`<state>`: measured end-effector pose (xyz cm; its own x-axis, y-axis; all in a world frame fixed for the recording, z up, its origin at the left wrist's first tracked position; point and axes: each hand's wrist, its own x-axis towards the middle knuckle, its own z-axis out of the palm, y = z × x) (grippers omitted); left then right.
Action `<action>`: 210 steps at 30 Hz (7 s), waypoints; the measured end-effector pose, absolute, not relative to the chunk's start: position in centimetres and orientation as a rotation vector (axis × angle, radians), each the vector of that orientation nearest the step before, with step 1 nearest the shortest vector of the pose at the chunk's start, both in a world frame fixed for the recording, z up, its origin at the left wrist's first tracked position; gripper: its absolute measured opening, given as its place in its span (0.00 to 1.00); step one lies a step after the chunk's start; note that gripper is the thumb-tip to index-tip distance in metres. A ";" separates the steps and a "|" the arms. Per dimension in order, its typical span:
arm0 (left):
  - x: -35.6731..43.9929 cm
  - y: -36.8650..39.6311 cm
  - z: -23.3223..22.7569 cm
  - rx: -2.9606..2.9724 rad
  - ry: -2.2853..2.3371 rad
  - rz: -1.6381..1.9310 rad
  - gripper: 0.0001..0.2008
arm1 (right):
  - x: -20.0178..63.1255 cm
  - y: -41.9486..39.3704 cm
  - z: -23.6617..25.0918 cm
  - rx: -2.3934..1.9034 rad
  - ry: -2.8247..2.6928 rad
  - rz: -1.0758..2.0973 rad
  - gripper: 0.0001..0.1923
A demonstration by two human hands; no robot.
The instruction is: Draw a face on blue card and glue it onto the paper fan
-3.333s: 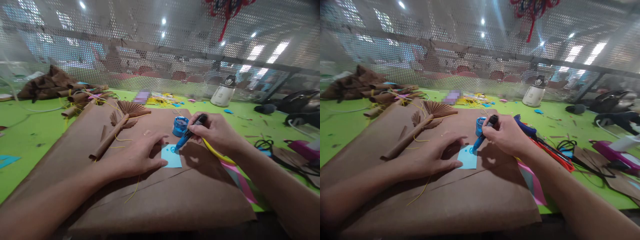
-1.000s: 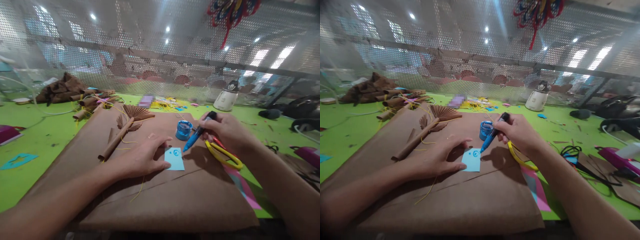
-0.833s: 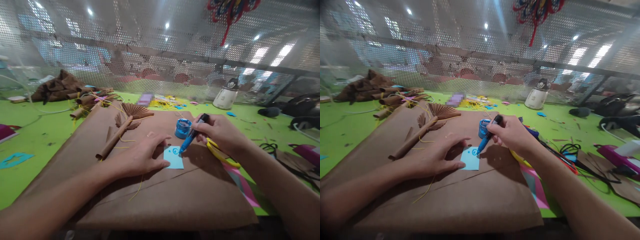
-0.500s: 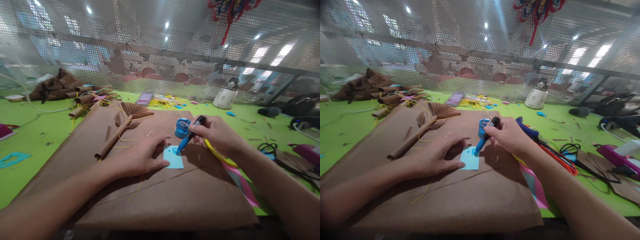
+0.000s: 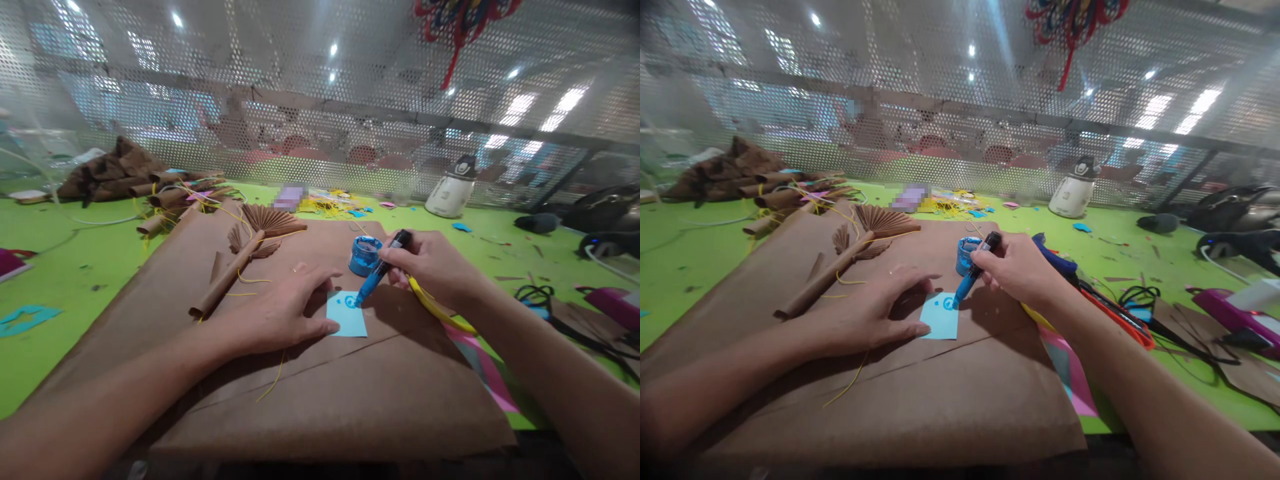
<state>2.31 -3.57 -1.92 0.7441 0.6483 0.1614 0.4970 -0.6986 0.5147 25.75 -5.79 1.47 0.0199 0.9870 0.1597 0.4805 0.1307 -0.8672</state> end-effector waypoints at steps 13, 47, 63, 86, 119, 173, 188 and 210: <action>2.3 -3.5 -1.9 2.513 0.884 0.451 0.29 | 25.1 -6.2 1.6 -1.436 -1.546 0.808 0.12; 2.4 -3.6 -1.8 2.489 0.869 0.490 0.28 | 25.4 -5.8 1.6 -1.445 -1.508 0.717 0.11; 2.4 -3.6 -1.6 2.466 0.895 0.469 0.30 | 25.7 -5.9 1.7 -1.442 -1.624 0.708 0.06; 2.5 -3.5 -1.8 2.458 0.904 0.464 0.30 | 25.6 -6.2 1.7 -1.406 -1.617 0.747 0.07; 2.5 -3.4 -1.8 2.459 0.912 0.442 0.29 | 25.4 -6.3 1.7 -1.415 -1.668 0.667 0.04; 2.5 -3.4 -1.8 2.469 0.887 0.471 0.30 | 25.3 -6.5 1.6 -1.360 -1.745 0.698 0.04; 2.5 -3.6 -1.7 2.472 0.889 0.478 0.29 | 25.1 -6.4 1.7 -1.312 -1.615 0.739 0.06; 2.5 -3.6 -1.7 2.482 0.878 0.468 0.29 | 24.9 -6.5 1.5 -1.326 -1.731 0.686 0.05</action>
<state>2.49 -3.56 -1.66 0.7379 0.6559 0.1592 0.4981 -0.6884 0.5273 24.94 -6.47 1.54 -0.0982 0.9540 0.2834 0.5007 0.2935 -0.8144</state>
